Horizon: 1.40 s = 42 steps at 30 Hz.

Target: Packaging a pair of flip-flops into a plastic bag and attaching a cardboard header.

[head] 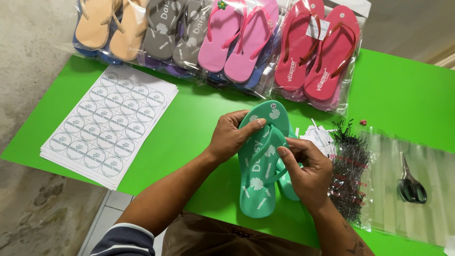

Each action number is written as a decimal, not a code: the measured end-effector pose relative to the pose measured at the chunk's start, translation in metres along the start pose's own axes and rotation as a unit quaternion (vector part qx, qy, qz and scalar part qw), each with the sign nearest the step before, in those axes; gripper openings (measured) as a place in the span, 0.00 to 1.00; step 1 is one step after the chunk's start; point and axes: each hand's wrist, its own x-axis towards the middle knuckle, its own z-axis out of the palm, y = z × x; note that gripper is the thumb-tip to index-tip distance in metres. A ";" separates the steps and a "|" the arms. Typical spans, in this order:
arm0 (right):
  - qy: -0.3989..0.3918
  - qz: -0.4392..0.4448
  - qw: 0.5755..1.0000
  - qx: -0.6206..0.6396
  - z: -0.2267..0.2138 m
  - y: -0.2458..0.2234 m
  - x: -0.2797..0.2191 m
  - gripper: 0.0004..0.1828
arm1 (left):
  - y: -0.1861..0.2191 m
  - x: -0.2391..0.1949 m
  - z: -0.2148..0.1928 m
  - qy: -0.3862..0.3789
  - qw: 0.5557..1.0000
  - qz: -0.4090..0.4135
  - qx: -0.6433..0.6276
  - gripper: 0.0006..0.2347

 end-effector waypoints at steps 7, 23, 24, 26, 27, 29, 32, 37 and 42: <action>-0.022 0.046 0.996 0.074 -0.004 0.015 -0.003 0.13 | -0.001 0.006 -0.002 0.119 0.992 0.010 -0.029 0.07; -0.035 0.046 0.997 -0.051 -0.002 0.008 -0.002 0.10 | 0.007 0.008 -0.013 0.104 0.992 0.074 -0.019 0.07; -0.029 0.046 0.997 -0.052 -0.005 0.010 -0.002 0.10 | 0.003 0.010 -0.016 0.085 0.993 0.075 -0.028 0.07; -0.025 0.046 0.997 -0.051 -0.007 0.011 0.000 0.10 | -0.001 0.011 -0.019 0.068 0.994 0.077 -0.037 0.08; -0.043 0.041 0.997 -0.041 -0.007 0.010 0.000 0.09 | 0.000 0.011 -0.019 0.062 0.994 0.069 -0.051 0.08; -0.062 0.035 0.997 -0.031 -0.006 0.011 -0.001 0.09 | 0.002 0.009 -0.017 0.058 0.994 0.063 -0.064 0.09; -0.084 0.035 0.996 0.018 -0.002 0.017 -0.005 0.17 | 0.008 0.006 -0.011 0.047 0.990 0.030 -0.130 0.09; -0.102 0.036 0.991 0.073 0.001 0.038 -0.011 0.20 | -0.003 0.001 -0.003 0.013 0.993 0.005 -0.120 0.11; -0.077 0.072 0.991 0.080 0.008 0.014 -0.009 0.13 | -0.004 -0.003 0.001 -0.010 0.996 0.001 -0.092 0.11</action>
